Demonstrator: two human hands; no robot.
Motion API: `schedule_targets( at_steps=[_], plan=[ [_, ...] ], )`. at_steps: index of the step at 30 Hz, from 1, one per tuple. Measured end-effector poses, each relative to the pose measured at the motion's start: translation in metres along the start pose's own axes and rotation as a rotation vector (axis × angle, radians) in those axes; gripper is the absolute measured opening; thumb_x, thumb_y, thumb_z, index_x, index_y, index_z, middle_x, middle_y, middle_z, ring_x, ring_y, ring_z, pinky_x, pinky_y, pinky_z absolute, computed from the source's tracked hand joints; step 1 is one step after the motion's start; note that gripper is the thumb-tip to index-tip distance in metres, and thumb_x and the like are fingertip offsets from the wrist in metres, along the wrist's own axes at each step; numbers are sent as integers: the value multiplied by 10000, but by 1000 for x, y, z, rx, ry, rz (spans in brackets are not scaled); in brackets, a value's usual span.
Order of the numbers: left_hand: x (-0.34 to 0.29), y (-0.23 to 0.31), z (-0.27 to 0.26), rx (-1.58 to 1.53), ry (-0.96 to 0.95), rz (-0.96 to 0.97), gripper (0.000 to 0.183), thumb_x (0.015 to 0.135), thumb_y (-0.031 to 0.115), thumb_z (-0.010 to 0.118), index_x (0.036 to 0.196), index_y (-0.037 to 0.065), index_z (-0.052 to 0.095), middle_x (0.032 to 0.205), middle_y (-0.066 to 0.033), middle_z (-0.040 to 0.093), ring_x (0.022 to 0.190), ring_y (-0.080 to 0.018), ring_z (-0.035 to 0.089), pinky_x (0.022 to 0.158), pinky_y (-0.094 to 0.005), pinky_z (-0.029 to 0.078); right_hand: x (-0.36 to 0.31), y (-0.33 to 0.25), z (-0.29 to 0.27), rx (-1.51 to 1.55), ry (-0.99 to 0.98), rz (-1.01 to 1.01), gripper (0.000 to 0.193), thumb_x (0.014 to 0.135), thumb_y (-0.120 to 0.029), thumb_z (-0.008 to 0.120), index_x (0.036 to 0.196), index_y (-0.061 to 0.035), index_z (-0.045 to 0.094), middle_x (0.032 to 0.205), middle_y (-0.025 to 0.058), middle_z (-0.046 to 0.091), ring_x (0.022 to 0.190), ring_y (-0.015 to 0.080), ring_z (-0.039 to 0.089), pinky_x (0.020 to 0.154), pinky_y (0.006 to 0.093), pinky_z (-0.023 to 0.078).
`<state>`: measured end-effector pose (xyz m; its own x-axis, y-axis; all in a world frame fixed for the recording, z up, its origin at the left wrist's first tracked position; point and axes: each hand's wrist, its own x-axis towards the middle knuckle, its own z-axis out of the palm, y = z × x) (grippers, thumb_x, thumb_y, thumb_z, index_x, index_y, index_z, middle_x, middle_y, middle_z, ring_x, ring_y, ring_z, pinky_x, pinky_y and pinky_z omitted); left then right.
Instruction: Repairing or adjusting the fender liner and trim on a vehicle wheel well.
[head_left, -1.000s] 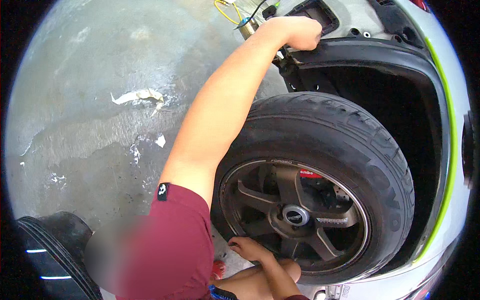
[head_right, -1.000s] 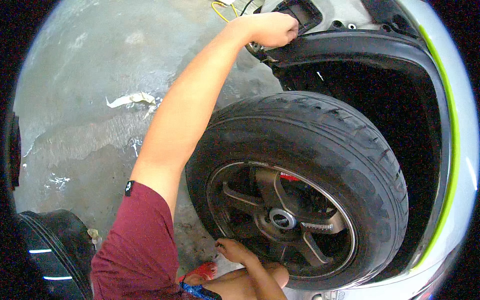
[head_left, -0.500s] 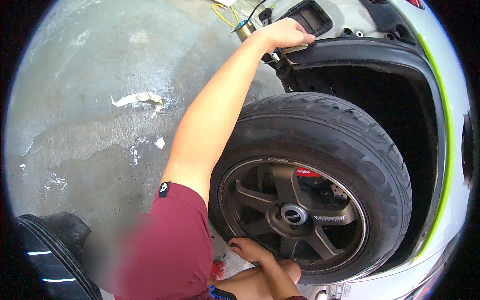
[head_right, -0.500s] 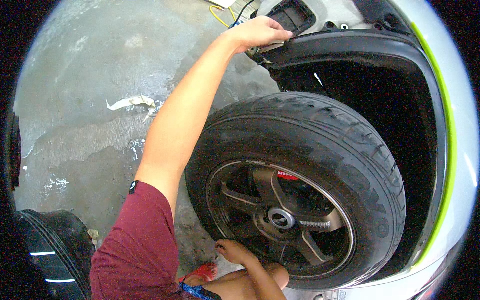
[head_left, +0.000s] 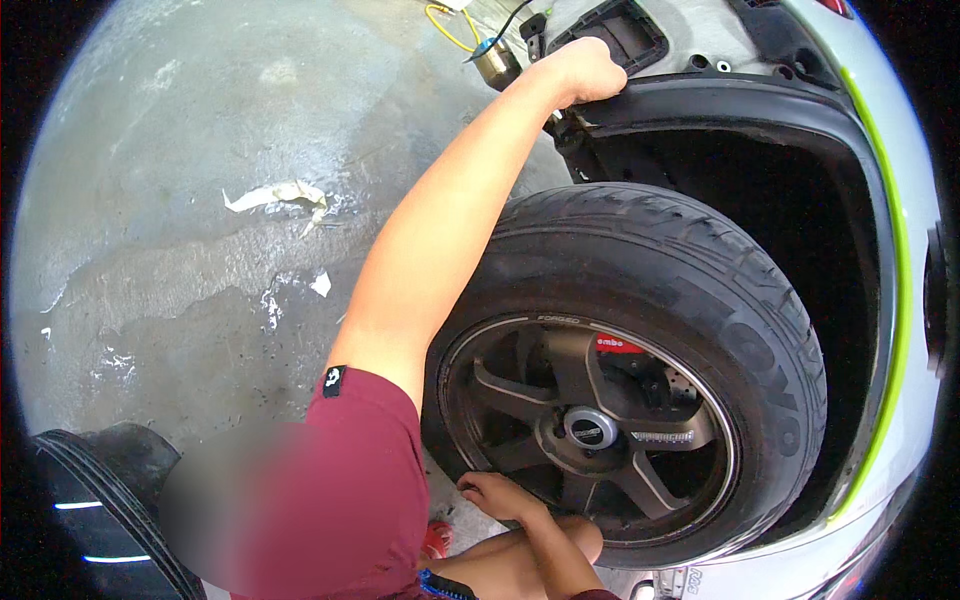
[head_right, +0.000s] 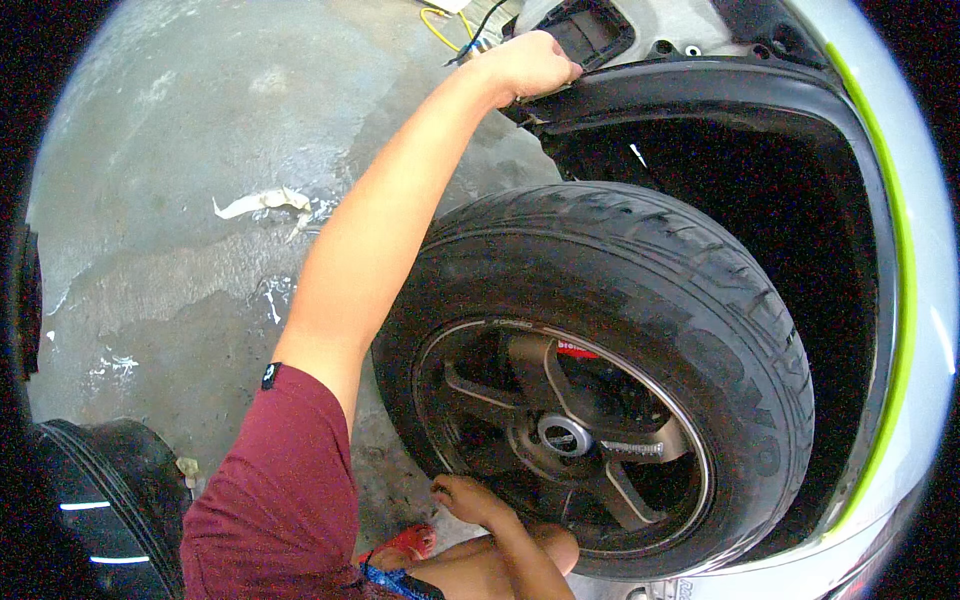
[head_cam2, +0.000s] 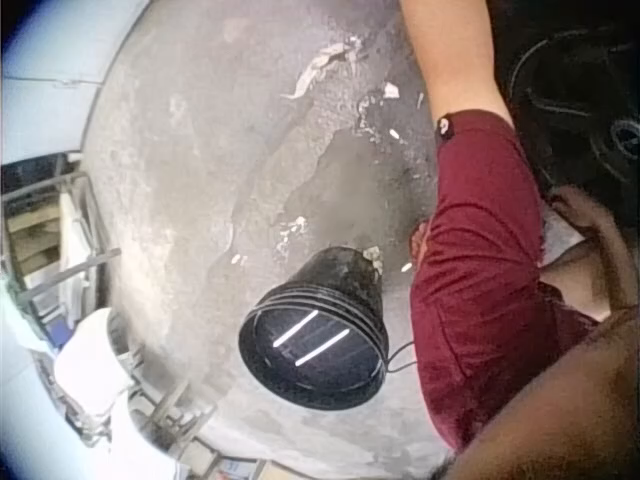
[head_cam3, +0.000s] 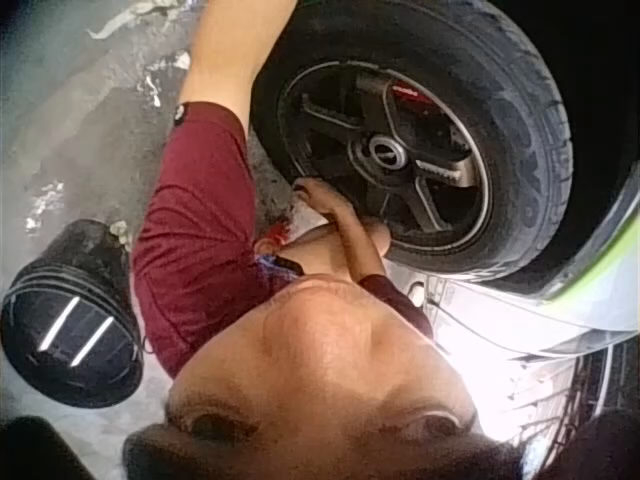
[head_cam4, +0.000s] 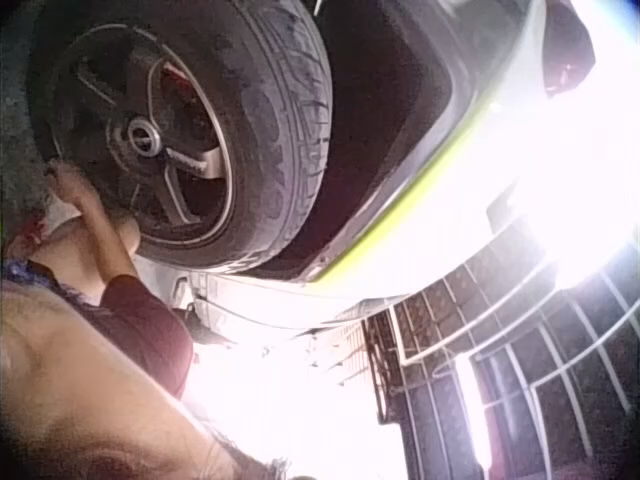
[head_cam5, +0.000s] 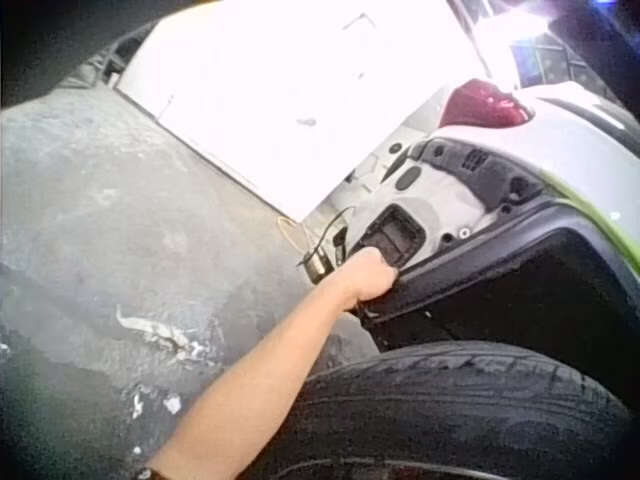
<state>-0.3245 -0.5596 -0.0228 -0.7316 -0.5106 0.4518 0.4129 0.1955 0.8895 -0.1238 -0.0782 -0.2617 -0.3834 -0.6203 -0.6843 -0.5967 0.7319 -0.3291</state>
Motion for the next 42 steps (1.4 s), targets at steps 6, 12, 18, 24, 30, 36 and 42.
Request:
schedule_targets(
  at_steps=[6,12,18,24,30,36,42],
  plan=[
    [-15,-10,0,-8,24,48,357,899,264,624,952,-80,703,889,-178,707,866,-253,670,805,-382,497,-2,-8,-5,8,-15,42,233,938,-183,596,1119,-38,620,1074,197,670,1022,384,632,876,448,493],
    [-35,-2,-19,-232,-46,38,333,876,291,706,1048,6,717,888,-57,701,830,-154,622,769,-304,485,-6,0,2,-21,5,65,253,942,-198,593,1131,-33,625,1119,200,656,1066,376,616,906,441,482],
    [-42,-10,-20,-47,-72,185,295,836,292,759,970,30,744,859,-47,716,780,-139,638,724,-290,502,-3,-7,-5,26,-24,33,269,940,-198,598,1147,-28,622,1113,200,660,1046,377,624,896,444,488],
    [-51,-13,5,48,295,311,277,846,283,735,937,21,745,797,-85,722,729,-150,658,712,-322,521,-3,7,1,3,-35,92,265,936,-190,596,1157,-45,621,1115,197,664,1049,377,627,897,448,494],
    [-47,-34,14,-154,326,345,268,821,248,741,884,-12,728,792,-159,725,746,-224,706,712,-340,540,-3,7,0,-18,29,26,266,931,-192,595,1163,-65,624,1128,183,670,1078,372,623,924,453,492],
    [-50,-41,12,-239,279,309,239,881,219,742,947,-8,704,787,-29,683,695,-82,591,623,-252,465,-5,-2,-3,-6,39,64,269,933,-193,593,1166,-63,619,1129,181,669,1076,374,622,926,458,489],
    [-57,-39,10,-315,255,347,318,870,280,748,963,-21,699,798,-79,694,721,-131,643,691,-275,514,-7,-3,-6,21,31,36,263,933,-187,596,1161,-56,612,1121,189,665,1073,380,618,920,461,487]
  ],
)
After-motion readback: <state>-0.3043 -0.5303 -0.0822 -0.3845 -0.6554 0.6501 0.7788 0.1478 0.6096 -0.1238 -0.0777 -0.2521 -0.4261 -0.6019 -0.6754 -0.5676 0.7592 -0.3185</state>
